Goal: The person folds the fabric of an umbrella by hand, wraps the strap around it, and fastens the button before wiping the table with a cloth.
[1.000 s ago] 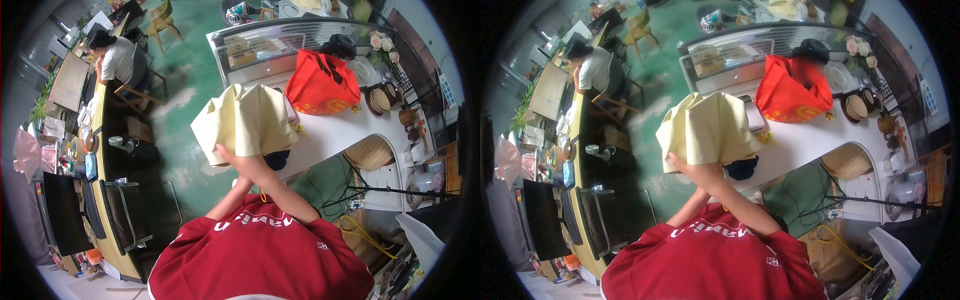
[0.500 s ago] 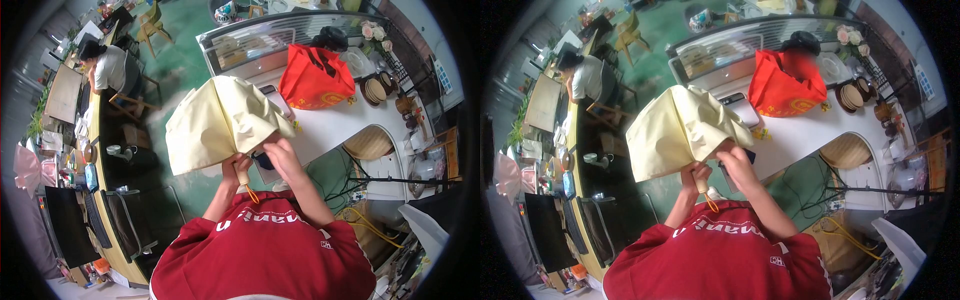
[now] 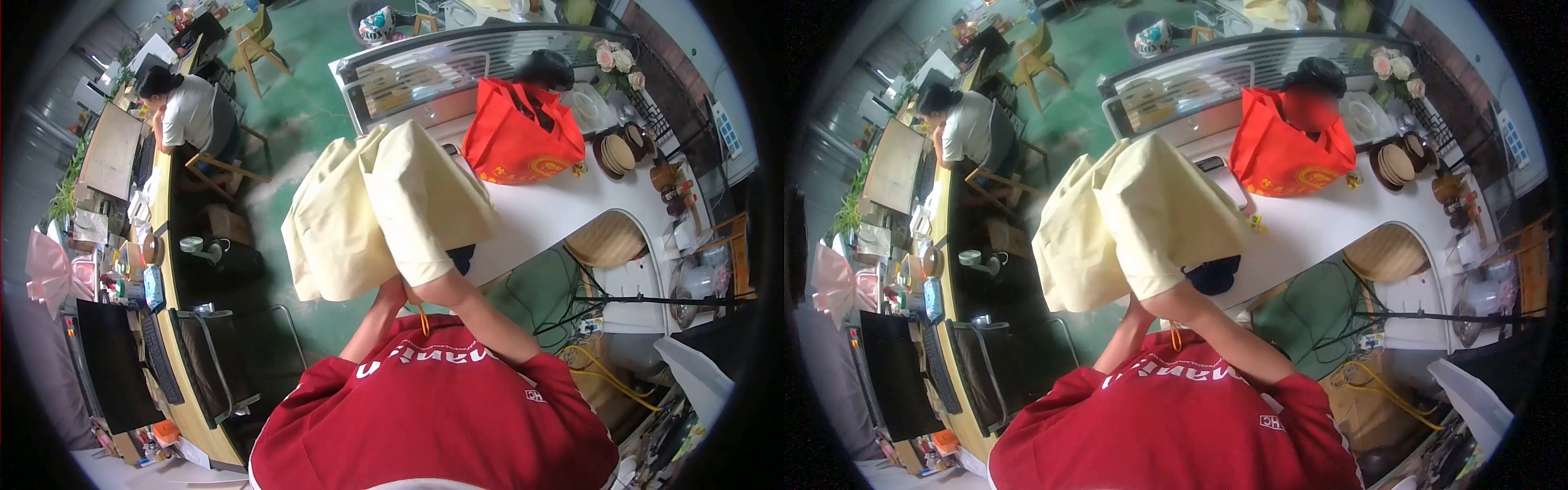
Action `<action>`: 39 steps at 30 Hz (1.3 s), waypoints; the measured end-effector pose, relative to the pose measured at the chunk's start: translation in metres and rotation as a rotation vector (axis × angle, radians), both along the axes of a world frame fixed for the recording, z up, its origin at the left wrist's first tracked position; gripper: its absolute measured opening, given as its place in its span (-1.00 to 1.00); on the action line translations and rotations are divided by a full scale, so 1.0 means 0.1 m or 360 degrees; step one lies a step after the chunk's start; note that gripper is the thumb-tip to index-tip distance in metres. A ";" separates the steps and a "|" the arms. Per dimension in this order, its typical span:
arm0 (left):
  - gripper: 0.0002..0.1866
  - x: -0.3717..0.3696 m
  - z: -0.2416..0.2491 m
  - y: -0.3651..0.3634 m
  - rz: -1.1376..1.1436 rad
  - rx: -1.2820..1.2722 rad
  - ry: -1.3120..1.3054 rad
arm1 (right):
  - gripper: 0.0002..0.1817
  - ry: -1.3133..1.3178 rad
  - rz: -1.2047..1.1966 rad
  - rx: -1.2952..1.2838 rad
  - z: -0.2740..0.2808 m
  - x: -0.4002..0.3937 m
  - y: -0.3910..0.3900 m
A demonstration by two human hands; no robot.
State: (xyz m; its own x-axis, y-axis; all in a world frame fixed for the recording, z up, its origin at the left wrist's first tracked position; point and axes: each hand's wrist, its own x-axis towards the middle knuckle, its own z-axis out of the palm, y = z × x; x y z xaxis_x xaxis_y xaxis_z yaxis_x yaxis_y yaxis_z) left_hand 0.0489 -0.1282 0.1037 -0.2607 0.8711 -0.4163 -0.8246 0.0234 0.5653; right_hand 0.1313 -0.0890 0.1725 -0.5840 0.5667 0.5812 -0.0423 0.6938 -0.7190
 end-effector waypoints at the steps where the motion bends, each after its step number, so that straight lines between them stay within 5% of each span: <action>1: -0.89 0.01 0.03 -0.01 -0.0027 -0.0020 0.0073 | -0.49 -0.0154 -0.0049 0.0136 0.01 -0.04 -0.03; 3: -0.89 0.06 0.08 0.03 -0.0088 -0.0065 0.0226 | -0.54 -0.0689 -0.0295 0.0649 -0.17 -0.14 -0.12; 6: -0.88 0.10 0.14 -0.10 -0.0175 -0.0127 0.0439 | -0.71 -0.0880 -0.0388 0.1108 -0.15 -0.23 -0.22; 7: -0.88 0.19 0.20 0.22 -0.0198 -0.0145 0.0507 | -0.77 -0.0302 -0.0408 0.0317 -0.33 -0.37 -0.29; 8: -0.88 0.12 0.24 0.19 -0.0218 -0.0164 0.0575 | -0.77 -0.0305 -0.0400 0.0317 -0.42 -0.41 -0.36; 11: -0.87 0.18 0.32 0.20 -0.0278 -0.0227 0.0783 | -0.56 -0.0948 -0.0663 -0.0012 -0.55 -0.47 -0.53; 19: -0.84 0.21 0.33 0.09 -0.0562 -0.0329 0.1310 | -0.60 -0.0771 -0.0380 0.0172 -0.28 -0.57 -0.52; 21: -0.74 -0.01 -0.15 0.14 -0.0751 -0.0014 0.0116 | -0.65 -0.0429 -0.0139 0.0056 -0.13 -0.35 -0.66; 22: -0.74 -0.04 -0.08 0.14 -0.0764 -0.0012 0.0116 | -0.65 -0.0429 -0.0152 0.0056 -0.07 -0.24 -0.65; 24: -0.69 -0.09 0.11 0.11 -0.0481 -0.0079 -0.0284 | -0.72 0.0170 0.0472 -0.0702 -0.03 0.05 -0.61; 28: -0.66 -0.25 -0.11 0.00 -0.0642 0.0128 0.0041 | -0.74 0.0474 -0.0317 -0.1291 -0.20 0.55 -0.23; 31: -0.68 -0.18 -0.06 -0.01 -0.0626 0.0139 0.0326 | -0.75 0.0264 -0.0309 -0.1087 -0.18 0.40 -0.18; 32: -0.70 -0.10 0.03 -0.06 -0.0559 -0.0081 0.0459 | -0.71 0.0211 -0.0446 -0.0618 -0.16 0.32 -0.18; 34: -0.73 -0.07 -0.08 -0.07 -0.0582 0.0051 0.0371 | -0.66 0.0230 -0.0461 -0.0897 -0.20 0.30 -0.15; 36: -0.77 -0.07 -0.10 -0.07 -0.0644 0.0132 0.0392 | -0.65 0.0405 -0.0497 -0.1083 -0.27 0.35 -0.02; 37: -0.79 -0.06 -0.08 -0.08 -0.0626 0.0211 0.0364 | -0.64 0.0933 -0.0326 -0.1491 -0.24 0.31 0.01; 38: -0.80 -0.04 -0.06 -0.09 -0.0606 0.0290 0.0335 | -0.64 0.0925 -0.0318 -0.1495 -0.26 0.30 0.04; 39: -0.80 -0.02 0.01 -0.09 -0.0532 0.0258 0.0327 | -0.63 0.1466 0.0076 -0.1856 -0.30 0.31 0.08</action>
